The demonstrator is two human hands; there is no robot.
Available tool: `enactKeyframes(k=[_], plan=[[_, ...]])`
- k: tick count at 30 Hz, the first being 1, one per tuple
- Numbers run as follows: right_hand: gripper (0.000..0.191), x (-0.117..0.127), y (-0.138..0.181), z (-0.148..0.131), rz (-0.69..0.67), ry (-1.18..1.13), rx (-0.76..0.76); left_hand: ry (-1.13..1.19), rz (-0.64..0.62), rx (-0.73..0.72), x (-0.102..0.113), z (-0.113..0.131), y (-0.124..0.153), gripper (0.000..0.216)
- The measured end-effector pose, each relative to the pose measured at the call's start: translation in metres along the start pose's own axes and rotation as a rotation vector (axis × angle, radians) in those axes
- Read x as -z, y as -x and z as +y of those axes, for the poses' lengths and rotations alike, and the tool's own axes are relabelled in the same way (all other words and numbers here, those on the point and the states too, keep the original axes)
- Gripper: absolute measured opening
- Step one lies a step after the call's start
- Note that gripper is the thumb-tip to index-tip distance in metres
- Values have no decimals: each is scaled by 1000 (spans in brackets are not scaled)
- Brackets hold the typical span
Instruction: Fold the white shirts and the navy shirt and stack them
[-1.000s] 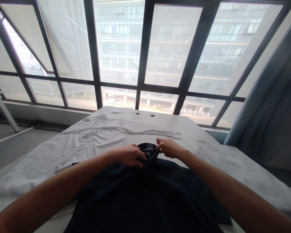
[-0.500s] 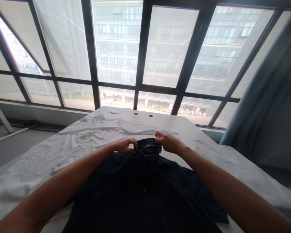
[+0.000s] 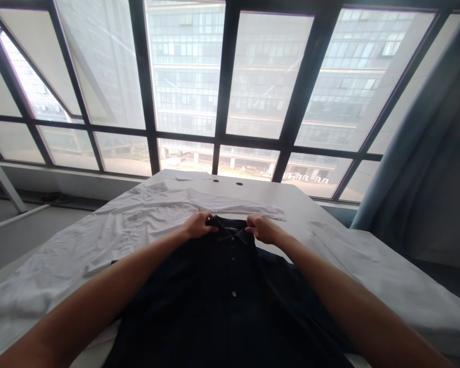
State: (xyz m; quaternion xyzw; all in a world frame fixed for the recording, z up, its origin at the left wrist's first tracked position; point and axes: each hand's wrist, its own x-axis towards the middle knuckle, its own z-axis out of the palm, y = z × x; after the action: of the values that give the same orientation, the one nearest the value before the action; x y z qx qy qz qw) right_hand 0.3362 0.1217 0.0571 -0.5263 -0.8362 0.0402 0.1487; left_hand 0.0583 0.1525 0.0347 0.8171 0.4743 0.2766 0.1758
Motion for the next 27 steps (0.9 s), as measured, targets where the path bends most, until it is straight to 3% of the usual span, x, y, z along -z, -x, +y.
enactKeyframes(k=[4,7,9,11,14,17,21,27], plan=[[25,-41,1,6,257,-210,-107,-139,-17,75,-10,3,8,23],[37,-63,5,9,354,-337,-223,-170,-8,78,-20,4,15,22],[47,-66,9,13,282,-391,-292,-163,-3,88,-24,3,18,25],[46,-59,15,18,105,-376,-300,-158,-27,113,-22,-1,21,33],[40,-41,29,27,-157,-256,-268,-186,-175,119,-10,-12,26,42],[27,-29,44,35,-321,-136,-340,-235,-340,112,6,-25,30,36],[23,-25,55,41,-289,51,-447,-323,-289,100,12,-31,32,27],[23,-16,49,49,-192,61,-529,-455,-159,119,9,-15,18,27]])
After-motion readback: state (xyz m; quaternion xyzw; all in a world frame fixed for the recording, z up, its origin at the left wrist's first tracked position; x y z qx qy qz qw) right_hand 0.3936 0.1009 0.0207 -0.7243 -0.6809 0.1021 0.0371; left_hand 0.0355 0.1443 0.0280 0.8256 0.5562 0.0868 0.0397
